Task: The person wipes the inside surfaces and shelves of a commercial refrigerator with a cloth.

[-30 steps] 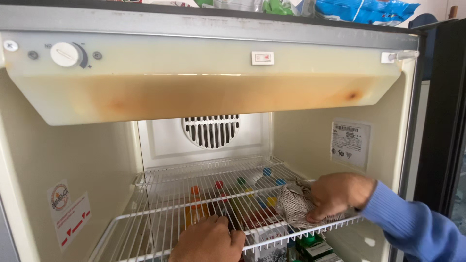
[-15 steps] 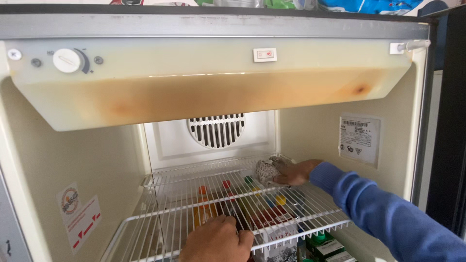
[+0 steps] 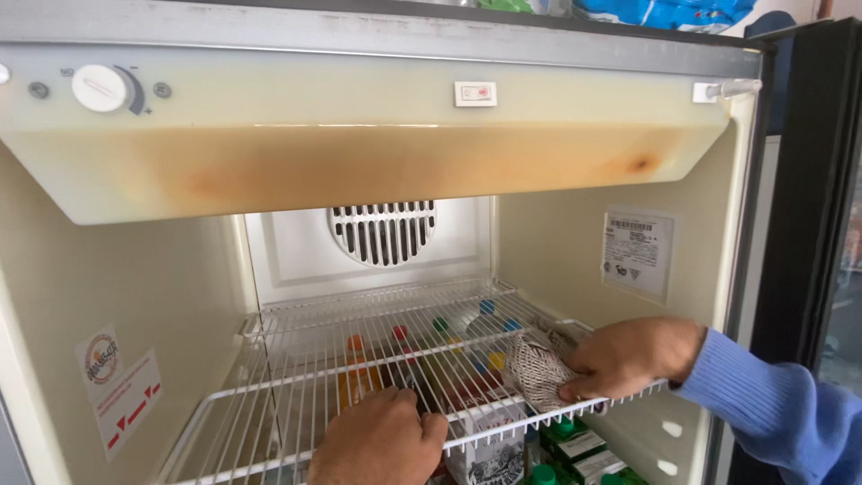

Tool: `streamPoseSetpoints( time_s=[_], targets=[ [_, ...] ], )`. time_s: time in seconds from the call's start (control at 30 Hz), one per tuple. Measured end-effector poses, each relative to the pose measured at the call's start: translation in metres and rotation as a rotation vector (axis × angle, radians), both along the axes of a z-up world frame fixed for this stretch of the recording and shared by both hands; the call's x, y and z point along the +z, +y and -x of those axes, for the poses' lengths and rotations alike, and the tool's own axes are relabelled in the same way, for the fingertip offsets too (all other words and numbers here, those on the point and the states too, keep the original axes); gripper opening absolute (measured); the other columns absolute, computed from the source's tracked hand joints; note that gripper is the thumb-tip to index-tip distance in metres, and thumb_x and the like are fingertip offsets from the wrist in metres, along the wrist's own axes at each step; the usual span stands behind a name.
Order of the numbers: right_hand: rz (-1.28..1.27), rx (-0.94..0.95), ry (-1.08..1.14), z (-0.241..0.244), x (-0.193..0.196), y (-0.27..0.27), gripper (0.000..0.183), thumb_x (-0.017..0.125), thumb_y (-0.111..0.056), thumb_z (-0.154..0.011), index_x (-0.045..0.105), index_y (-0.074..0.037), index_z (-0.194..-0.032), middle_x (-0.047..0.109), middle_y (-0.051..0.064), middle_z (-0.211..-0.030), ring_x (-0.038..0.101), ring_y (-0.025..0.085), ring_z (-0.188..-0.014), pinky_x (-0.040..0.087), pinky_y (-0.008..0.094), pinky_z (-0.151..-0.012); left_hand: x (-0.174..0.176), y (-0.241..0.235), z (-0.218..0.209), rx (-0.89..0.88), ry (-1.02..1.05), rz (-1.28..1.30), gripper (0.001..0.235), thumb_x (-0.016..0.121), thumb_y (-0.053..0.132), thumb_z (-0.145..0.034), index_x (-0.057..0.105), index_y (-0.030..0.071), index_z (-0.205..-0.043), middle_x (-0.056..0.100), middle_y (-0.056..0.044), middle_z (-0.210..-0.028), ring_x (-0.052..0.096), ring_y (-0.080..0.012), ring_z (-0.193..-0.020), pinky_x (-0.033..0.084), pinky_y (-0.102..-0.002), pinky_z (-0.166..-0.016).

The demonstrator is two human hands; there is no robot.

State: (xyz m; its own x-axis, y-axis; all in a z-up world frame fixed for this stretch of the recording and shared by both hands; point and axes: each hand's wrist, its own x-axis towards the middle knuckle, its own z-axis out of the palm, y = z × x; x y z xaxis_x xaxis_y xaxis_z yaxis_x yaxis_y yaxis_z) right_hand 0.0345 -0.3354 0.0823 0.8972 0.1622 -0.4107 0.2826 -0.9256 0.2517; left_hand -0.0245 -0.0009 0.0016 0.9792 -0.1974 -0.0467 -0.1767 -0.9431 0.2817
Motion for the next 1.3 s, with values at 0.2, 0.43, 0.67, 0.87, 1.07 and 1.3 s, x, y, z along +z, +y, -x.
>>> streamPoseSetpoints(
  time_s=[0.2,0.43,0.67,0.87,1.07,1.3],
  targets=[
    [0.093,-0.13,0.082,0.033,0.044,0.073,0.099,0.039,-0.059,-0.139,-0.03,-0.024,-0.2,-0.059,0.01,-0.202,0.05,0.038,-0.186,0.051,0.043,-0.155,0.0,0.001,-0.007,0.034,0.046,-0.015,0.062,0.037,0.06,-0.133,0.071,0.016,-0.162,0.074,-0.009,-0.156,0.069,-0.0342,-0.148,0.061,-0.066,-0.13],
    [-0.188,-0.151,-0.022,-0.069,0.017,0.08,0.102,0.032,-0.073,-0.132,-0.031,-0.033,-0.2,-0.032,0.001,-0.212,-0.004,0.035,-0.201,0.004,0.068,-0.164,0.002,-0.001,-0.002,0.043,-0.014,-0.006,0.064,0.04,0.058,-0.13,0.075,0.008,-0.15,0.078,-0.014,-0.146,0.074,-0.0342,-0.138,0.064,-0.062,-0.115],
    [-0.273,-0.052,-0.086,-0.138,-0.02,0.054,0.103,0.024,-0.082,-0.125,-0.009,-0.025,-0.204,-0.014,0.004,-0.213,0.006,0.036,-0.2,0.008,0.068,-0.163,0.011,-0.001,0.015,0.128,0.023,0.053,0.057,0.046,0.068,-0.13,0.078,0.02,-0.128,0.075,0.0,-0.127,0.074,-0.0249,-0.119,0.063,-0.055,-0.109],
    [-0.15,-0.028,-0.055,-0.03,0.008,0.037,0.089,0.032,-0.081,-0.128,0.02,-0.021,-0.192,0.021,0.007,-0.192,0.04,0.034,-0.177,0.033,0.059,-0.153,0.017,0.0,0.014,0.111,0.017,0.029,0.059,0.046,0.065,-0.129,0.078,0.015,-0.126,0.075,-0.007,-0.128,0.077,-0.0316,-0.119,0.063,-0.059,-0.102],
    [-0.042,-0.028,0.001,0.011,0.002,0.015,0.066,0.043,-0.076,-0.141,0.07,-0.026,-0.107,0.052,-0.009,-0.084,0.056,0.008,-0.073,0.059,0.031,-0.078,0.015,-0.005,0.019,0.119,-0.008,-0.003,0.059,0.04,0.063,-0.13,0.078,0.019,-0.139,0.079,-0.004,-0.138,0.075,-0.0285,-0.133,0.064,-0.059,-0.113],
    [0.002,-0.146,0.107,0.038,0.041,0.071,0.085,0.024,-0.064,-0.135,-0.016,-0.036,-0.204,-0.053,0.009,-0.203,-0.007,0.038,-0.2,0.002,0.061,-0.165,0.009,-0.004,0.01,0.147,-0.031,-0.011,0.062,0.044,0.065,-0.128,0.079,0.019,-0.148,0.082,-0.002,-0.146,0.076,-0.0292,-0.142,0.065,-0.062,-0.119]
  ],
)
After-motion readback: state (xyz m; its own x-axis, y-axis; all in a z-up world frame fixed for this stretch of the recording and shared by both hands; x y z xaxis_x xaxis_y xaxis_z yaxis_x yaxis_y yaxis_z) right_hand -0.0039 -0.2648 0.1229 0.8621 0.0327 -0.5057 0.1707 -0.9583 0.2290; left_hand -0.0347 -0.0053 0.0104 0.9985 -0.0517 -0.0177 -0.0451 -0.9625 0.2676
